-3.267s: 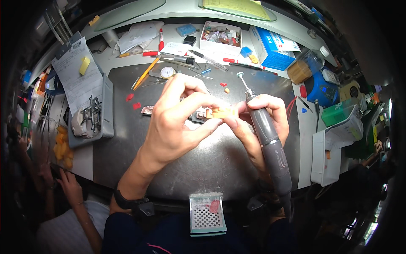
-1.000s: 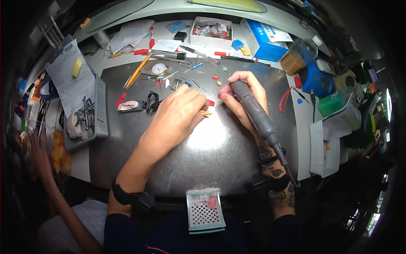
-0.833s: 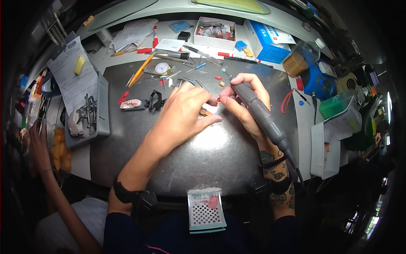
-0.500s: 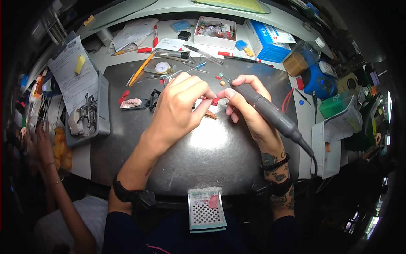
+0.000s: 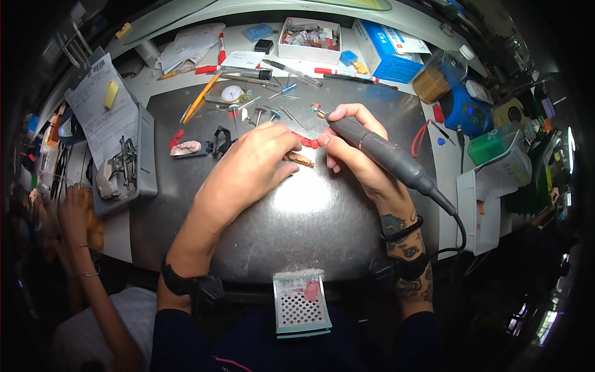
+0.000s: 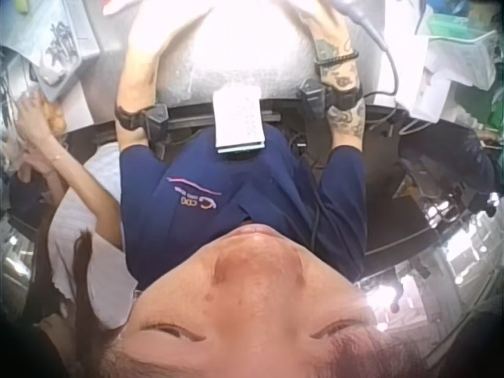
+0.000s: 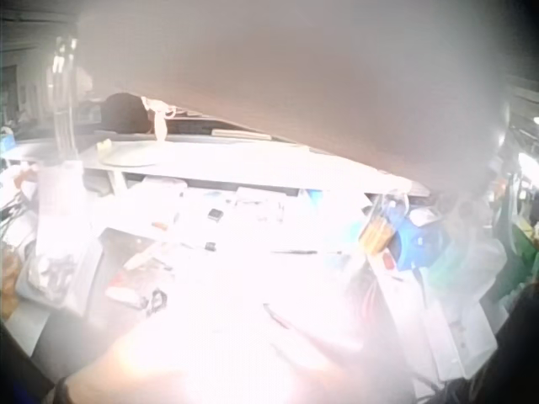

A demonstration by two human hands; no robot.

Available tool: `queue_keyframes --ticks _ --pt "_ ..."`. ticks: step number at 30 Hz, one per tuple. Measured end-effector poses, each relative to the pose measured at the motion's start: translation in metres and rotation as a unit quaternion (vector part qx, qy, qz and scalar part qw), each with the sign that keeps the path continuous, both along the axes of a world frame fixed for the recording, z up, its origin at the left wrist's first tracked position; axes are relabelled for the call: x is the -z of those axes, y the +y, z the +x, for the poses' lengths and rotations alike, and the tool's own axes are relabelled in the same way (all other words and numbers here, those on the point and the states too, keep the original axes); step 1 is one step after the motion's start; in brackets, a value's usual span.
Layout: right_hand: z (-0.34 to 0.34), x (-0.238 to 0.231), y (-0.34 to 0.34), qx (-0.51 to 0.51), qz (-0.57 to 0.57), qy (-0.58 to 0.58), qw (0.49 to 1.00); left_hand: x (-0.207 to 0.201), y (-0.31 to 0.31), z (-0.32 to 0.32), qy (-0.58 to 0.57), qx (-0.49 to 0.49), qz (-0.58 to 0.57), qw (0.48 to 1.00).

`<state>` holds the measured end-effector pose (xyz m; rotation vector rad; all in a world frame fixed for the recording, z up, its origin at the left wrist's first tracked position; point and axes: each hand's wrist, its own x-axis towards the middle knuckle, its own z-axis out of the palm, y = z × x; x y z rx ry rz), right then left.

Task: Grinding and refining a dental mold and prosthetic using a rotary tool at a workbench.

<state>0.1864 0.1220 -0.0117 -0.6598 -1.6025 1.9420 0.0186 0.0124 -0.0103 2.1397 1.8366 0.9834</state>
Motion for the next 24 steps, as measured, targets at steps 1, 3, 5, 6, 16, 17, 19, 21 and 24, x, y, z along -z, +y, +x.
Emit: queue_keyframes --ticks 1,3,5,6,16,17,19,21,24 --pt "0.000 0.000 0.000 0.013 0.015 -0.020 1.000 0.002 -0.001 0.000 0.018 0.002 -0.015 1.000" --pt "-0.002 0.010 0.003 0.021 0.064 -0.020 0.998 0.005 0.002 0.003 0.037 0.000 -0.020 0.999" --pt "-0.003 0.015 0.004 0.028 0.113 -0.021 0.993 0.008 0.006 0.008 0.087 -0.021 -0.014 0.996" --pt "-0.004 0.016 0.004 0.028 0.113 -0.023 0.993 0.011 0.008 0.007 0.087 -0.021 -0.015 0.996" --pt "-0.017 0.028 0.003 0.039 0.067 0.016 0.997 0.016 0.019 0.000 0.089 -0.017 0.005 0.996" --pt "-0.017 0.029 0.003 0.039 0.067 0.015 0.997 0.015 0.019 -0.001 0.090 -0.022 -0.003 0.996" --pt "-0.018 0.032 0.004 0.019 0.087 -0.003 0.996 0.014 0.017 -0.003 0.085 -0.021 -0.012 0.996" --pt "-0.018 0.036 0.006 0.016 0.097 -0.003 0.995 0.015 0.016 -0.004 0.080 -0.020 -0.020 0.996" --pt "-0.019 0.038 0.007 0.016 0.108 -0.006 0.994 0.017 0.017 -0.004 0.088 -0.024 -0.016 0.996"
